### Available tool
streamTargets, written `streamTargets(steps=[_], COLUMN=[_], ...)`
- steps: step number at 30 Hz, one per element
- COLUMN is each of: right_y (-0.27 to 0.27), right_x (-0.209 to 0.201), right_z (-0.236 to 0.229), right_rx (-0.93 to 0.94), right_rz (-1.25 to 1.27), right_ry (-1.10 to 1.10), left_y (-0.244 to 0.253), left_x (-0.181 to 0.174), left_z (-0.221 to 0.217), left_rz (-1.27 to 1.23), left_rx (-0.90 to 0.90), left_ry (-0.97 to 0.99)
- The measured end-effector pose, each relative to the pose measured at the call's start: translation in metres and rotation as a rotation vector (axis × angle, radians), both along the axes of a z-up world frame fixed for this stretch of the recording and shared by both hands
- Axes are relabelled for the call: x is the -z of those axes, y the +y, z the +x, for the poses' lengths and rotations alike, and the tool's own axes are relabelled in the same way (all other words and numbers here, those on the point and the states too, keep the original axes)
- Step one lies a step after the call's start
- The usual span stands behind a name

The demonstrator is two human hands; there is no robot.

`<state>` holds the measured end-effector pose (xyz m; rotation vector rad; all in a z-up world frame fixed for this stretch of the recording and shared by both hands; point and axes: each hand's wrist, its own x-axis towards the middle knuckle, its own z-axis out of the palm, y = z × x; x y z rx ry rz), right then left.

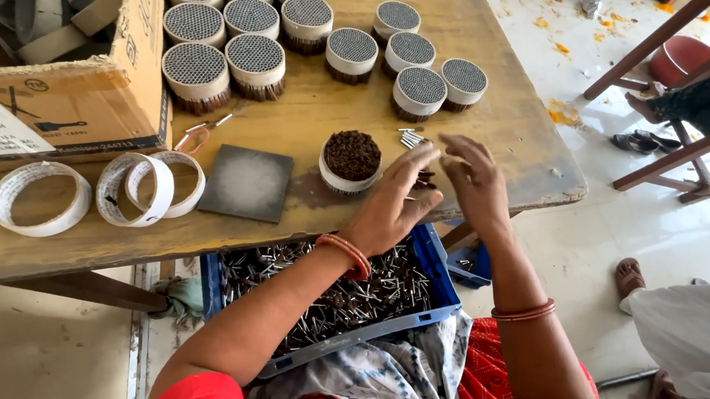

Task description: The person sits on the floor and takes brown-tipped sticks from a blue crate, inserting them by hand into a perforated round holder to build a bundle. They press and level the bundle against a flat block, then place the finished bundle into a white cup on the table and repeat with more sticks.

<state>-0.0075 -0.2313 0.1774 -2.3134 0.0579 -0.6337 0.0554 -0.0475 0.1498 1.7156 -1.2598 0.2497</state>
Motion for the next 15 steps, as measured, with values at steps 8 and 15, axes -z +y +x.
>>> streamTargets(steps=[8,15], right_y=[0.030,0.026], right_x=[0.030,-0.011], right_z=[0.014,-0.013], right_rx=[-0.199,-0.077], right_rz=[1.119,0.345], right_ry=[-0.239,-0.029], left_y=[-0.040,-0.034], left_x=[-0.007,-0.007], left_z=[0.014,0.014], left_rz=[-0.251,-0.345], left_rx=[0.070,0.090], left_ry=[0.618,0.762])
